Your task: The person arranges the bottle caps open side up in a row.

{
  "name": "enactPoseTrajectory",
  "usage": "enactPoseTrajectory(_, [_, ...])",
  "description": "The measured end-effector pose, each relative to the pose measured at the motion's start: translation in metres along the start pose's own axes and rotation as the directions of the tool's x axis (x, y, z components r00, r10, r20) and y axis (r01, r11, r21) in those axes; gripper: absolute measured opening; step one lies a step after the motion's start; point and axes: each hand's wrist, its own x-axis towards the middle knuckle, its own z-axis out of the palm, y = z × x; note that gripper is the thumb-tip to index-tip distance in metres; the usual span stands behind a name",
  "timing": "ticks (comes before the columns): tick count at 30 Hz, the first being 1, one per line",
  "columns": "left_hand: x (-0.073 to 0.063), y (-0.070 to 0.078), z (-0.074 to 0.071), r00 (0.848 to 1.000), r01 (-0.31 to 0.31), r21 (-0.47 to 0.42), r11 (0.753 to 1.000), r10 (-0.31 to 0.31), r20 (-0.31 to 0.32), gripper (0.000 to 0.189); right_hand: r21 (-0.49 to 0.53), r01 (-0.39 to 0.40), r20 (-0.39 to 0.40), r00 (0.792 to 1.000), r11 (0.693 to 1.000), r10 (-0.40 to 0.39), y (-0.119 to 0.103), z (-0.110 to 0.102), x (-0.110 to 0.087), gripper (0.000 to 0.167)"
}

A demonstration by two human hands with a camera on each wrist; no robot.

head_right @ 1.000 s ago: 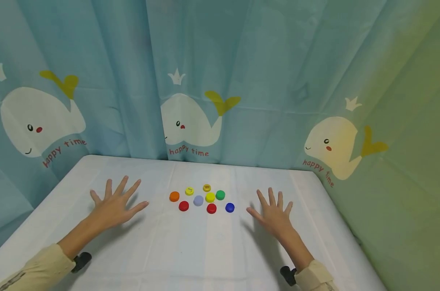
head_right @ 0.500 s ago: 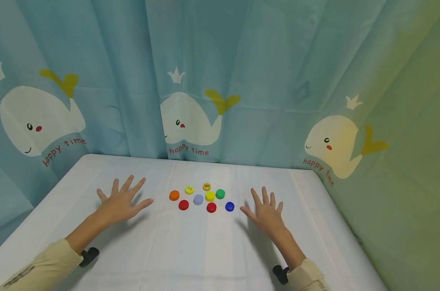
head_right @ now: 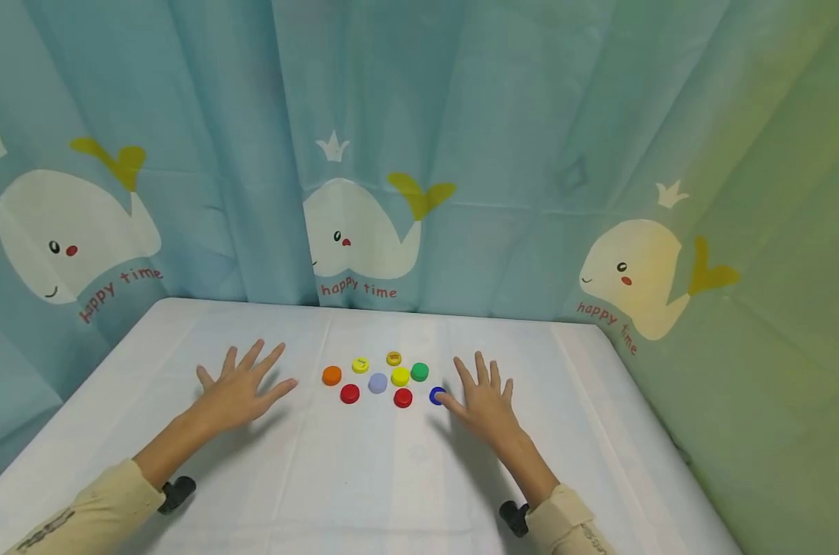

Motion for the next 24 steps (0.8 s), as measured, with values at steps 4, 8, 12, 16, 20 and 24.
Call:
enactPoseTrajectory(4, [0.001,0.0,0.0,1.0,0.0,0.008,1.0,0.0,-0.006,0.085,0.009,0.015,-0.011,1.0,1.0,-0.015,-0.007,0.001,0.003,0.073])
enactPoseTrajectory(8, [0.001,0.002,-0.001,1.0,-0.007,-0.002,1.0,0.007,-0.007,0.085,0.017,0.017,-0.004,1.0,1.0,-0.017,-0.013,0.003,0.006,0.073])
enactPoseTrajectory(12, [0.001,0.006,-0.001,1.0,-0.01,-0.012,1.0,0.01,-0.001,0.085,0.023,0.021,0.015,1.0,1.0,-0.022,-0.02,0.004,0.01,0.073])
enactPoseTrajectory(16, [0.003,0.011,0.003,1.0,-0.01,-0.013,1.0,0.01,0.009,0.084,0.027,0.033,0.015,0.999,0.999,-0.033,-0.027,0.006,0.013,0.074])
enactPoseTrajectory(20, [0.004,0.016,0.007,1.0,-0.016,-0.018,1.0,0.016,0.01,0.082,0.025,0.041,0.017,0.999,0.999,-0.042,-0.032,0.009,0.015,0.074])
enactPoseTrajectory(24, [0.005,0.024,0.008,1.0,-0.022,-0.031,0.999,0.022,0.007,0.081,0.023,0.042,0.017,0.999,0.999,-0.043,-0.036,0.012,0.016,0.075])
